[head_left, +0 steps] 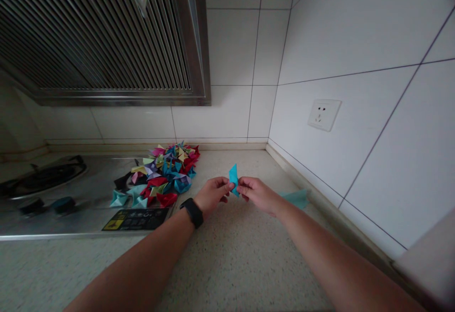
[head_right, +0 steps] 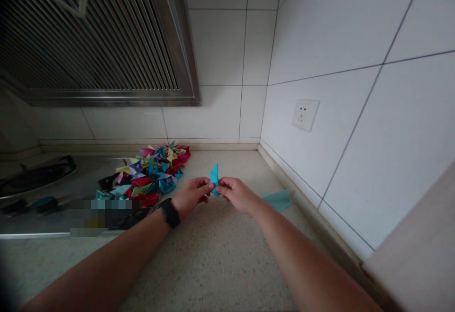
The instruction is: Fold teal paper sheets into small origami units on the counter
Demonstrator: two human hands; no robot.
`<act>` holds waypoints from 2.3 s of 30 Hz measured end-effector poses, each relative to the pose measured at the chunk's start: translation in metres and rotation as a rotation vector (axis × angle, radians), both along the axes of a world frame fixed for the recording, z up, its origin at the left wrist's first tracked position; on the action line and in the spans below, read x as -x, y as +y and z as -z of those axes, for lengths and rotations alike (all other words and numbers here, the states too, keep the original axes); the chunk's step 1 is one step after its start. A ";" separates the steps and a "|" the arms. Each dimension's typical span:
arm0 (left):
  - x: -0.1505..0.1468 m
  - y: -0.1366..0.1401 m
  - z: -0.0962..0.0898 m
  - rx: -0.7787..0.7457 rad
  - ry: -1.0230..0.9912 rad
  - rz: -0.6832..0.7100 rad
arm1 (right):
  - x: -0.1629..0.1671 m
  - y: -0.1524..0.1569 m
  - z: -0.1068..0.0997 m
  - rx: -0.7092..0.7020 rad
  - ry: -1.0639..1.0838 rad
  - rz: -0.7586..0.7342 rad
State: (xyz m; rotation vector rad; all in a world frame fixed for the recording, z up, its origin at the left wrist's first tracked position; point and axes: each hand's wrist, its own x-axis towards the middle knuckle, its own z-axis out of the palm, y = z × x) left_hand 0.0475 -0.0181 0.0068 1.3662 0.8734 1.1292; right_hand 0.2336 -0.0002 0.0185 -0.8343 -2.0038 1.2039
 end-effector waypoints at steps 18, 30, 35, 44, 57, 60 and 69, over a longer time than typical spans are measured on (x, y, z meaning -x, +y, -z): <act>0.004 0.004 -0.001 -0.095 0.103 0.009 | 0.001 -0.002 -0.005 0.064 0.104 0.070; 0.001 0.004 0.003 -0.096 0.102 -0.060 | 0.001 0.002 0.002 -0.004 0.040 0.108; 0.001 0.000 -0.002 -0.063 0.103 -0.034 | 0.002 0.001 0.004 0.033 0.056 0.078; 0.004 -0.006 -0.004 0.030 -0.011 0.140 | -0.001 -0.004 0.001 0.203 0.129 -0.032; -0.001 -0.012 -0.009 0.036 0.048 0.107 | -0.002 0.002 0.003 0.144 0.116 -0.005; 0.001 -0.011 -0.008 0.018 0.041 0.124 | -0.003 0.002 0.004 0.134 0.109 -0.007; 0.002 -0.015 -0.012 -0.010 -0.017 0.217 | -0.004 0.001 0.000 0.114 0.122 -0.072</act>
